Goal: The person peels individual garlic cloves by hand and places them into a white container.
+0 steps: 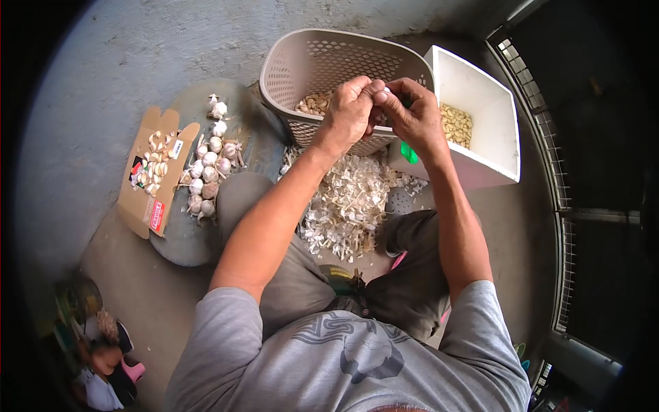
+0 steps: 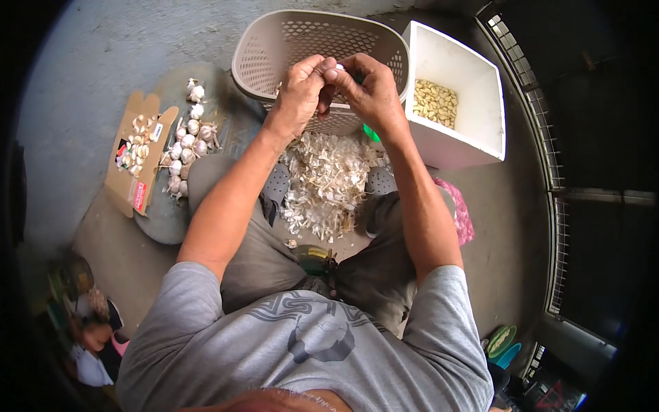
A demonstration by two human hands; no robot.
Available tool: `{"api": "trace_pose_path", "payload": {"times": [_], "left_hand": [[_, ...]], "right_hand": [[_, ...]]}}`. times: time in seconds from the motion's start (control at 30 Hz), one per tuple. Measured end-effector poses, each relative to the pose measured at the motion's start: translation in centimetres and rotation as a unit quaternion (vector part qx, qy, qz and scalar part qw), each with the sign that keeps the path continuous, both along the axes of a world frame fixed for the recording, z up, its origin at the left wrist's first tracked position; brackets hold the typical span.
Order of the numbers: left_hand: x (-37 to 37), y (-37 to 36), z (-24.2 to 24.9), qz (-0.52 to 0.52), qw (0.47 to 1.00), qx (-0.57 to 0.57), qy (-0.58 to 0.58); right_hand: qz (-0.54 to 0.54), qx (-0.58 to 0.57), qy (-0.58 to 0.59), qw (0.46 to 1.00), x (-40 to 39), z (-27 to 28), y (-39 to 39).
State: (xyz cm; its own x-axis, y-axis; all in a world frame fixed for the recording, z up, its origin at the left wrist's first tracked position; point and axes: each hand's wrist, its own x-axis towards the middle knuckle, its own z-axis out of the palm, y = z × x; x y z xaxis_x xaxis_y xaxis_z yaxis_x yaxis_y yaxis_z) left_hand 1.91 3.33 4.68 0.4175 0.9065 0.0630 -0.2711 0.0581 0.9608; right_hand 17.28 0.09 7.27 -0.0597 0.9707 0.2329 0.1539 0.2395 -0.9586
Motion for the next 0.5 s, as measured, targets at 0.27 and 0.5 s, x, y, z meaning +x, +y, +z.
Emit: {"api": "trace_pose_path", "payload": {"times": [0.27, 0.5], "left_hand": [[0.2, -0.4, 0.5, 0.037, 0.987, -0.112, -0.106], [-1.0, -0.2, 0.8, 0.025, 0.986, -0.127, -0.102]], "right_hand": [[0.006, -0.105, 0.086, 0.991, -0.1, 1.2, -0.4], [0.083, -0.136, 0.067, 0.985, 2.0, 1.5, -0.6]]}}
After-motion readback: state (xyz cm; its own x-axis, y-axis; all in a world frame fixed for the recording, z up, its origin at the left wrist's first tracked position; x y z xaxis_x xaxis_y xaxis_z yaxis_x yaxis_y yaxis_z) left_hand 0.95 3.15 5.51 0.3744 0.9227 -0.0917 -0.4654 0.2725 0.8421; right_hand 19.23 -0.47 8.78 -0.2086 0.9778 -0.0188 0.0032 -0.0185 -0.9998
